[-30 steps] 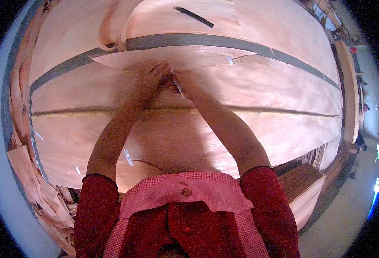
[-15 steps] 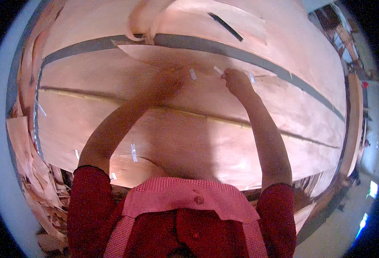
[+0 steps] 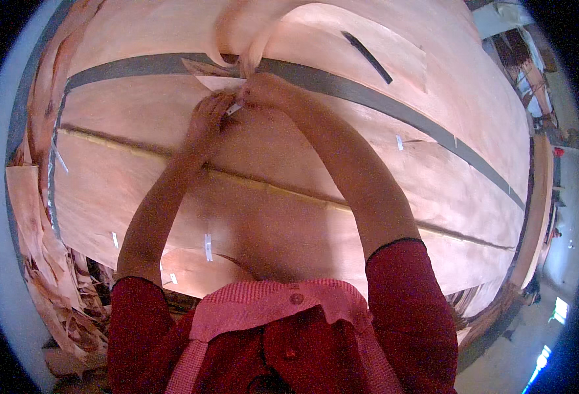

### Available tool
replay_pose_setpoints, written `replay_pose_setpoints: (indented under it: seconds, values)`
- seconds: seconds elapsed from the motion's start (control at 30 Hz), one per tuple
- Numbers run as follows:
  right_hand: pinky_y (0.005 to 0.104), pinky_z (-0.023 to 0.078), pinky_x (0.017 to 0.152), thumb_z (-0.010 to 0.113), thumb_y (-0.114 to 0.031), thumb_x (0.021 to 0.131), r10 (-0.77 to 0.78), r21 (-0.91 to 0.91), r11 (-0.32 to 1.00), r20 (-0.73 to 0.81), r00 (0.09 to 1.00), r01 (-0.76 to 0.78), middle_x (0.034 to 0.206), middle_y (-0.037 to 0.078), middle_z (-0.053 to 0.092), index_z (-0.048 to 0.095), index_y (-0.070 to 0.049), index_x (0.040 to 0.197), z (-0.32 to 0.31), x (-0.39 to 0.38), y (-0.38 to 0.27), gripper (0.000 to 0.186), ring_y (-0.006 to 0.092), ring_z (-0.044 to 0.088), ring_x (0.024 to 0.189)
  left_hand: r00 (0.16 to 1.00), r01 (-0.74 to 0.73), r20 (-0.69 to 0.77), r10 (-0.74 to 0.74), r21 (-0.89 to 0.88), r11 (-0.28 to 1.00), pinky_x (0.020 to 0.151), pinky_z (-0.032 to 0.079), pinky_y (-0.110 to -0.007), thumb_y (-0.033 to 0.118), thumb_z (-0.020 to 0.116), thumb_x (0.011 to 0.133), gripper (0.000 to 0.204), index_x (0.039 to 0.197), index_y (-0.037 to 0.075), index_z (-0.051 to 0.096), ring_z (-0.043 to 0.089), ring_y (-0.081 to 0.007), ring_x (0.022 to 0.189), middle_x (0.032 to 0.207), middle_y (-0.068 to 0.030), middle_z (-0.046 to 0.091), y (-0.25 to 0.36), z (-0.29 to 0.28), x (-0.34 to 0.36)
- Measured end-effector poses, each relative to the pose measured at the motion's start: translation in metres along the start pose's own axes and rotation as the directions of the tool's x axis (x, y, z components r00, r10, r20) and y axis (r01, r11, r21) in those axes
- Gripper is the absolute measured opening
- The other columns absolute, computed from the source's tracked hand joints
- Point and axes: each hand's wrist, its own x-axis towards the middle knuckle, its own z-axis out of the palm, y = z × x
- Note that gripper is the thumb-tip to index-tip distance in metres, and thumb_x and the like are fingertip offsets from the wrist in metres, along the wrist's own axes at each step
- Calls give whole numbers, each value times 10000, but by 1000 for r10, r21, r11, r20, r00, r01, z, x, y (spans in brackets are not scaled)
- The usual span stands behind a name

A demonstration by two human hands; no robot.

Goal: The person cuts wood veneer sheets using a hand knife, following a layout guide and clearing away scraps.

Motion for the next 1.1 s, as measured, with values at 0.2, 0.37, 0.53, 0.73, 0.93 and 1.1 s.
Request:
replay_pose_setpoints:
  seconds: [0.2, 0.37, 0.53, 0.73, 0.93, 1.1]
  values:
    - [329, 477, 581, 597, -230, 715, 288, 83, 948, 188, 939, -307, 600, 109, 596, 654, -62, 760, -9, 5, -8, 183, 173, 592, 555, 995, -39, 90, 41, -22, 999, 965, 307, -443, 253, 650, 711, 470, 1131, 89, 519, 409, -290, 1149, 1213, -90, 471, 7, -17, 2]
    - [362, 492, 614, 570, -212, 702, 549, -285, 810, 62, 834, -512, 714, 159, 625, 650, -20, 775, -12, 14, -46, 221, 242, 627, 698, 975, -168, 178, 132, 201, 965, 976, 295, -446, 281, 611, 754, 385, 1078, 80, 562, 393, -279, 1162, 1220, -97, 462, -10, -25, -9]
    - [403, 489, 635, 531, -169, 724, 264, -371, 874, -180, 948, -314, 801, 187, 626, 650, -3, 776, -2, 0, -5, 210, 301, 623, 782, 894, 409, -1, -449, 412, 814, 978, 249, -523, 253, 530, 805, 455, 1227, 121, 423, 330, -298, 1214, 1298, -84, 382, 27, 1, 70]
    - [438, 467, 715, 474, -243, 815, -46, -401, 913, -285, 958, -75, 898, 165, 621, 606, -44, 959, 58, -36, 24, 278, 307, 605, 828, 960, 276, -221, -173, 632, 724, 955, 219, -581, 230, 460, 818, 524, 1304, 120, 299, 269, -326, 1256, 1399, -107, 224, 16, 51, 79]
    - [414, 458, 655, 484, -202, 826, 466, 321, 882, -710, 528, -346, 818, 167, 610, 566, -151, 1089, -54, -137, 90, 281, 294, 596, 703, 926, 98, -369, 84, 447, 889, 986, 177, -574, 221, 476, 825, 344, 1158, 140, 504, 278, -370, 1241, 1376, -132, 263, 18, 35, 76]
    - [381, 472, 715, 548, -176, 761, 247, -133, 782, -830, 500, -609, 887, 118, 603, 632, -125, 954, -99, -155, 167, 216, 279, 584, 809, 973, 193, 48, -228, 379, 905, 994, 243, -477, 256, 557, 805, 314, 1078, 102, 563, 378, -313, 1185, 1265, -149, 418, 45, 9, 141]
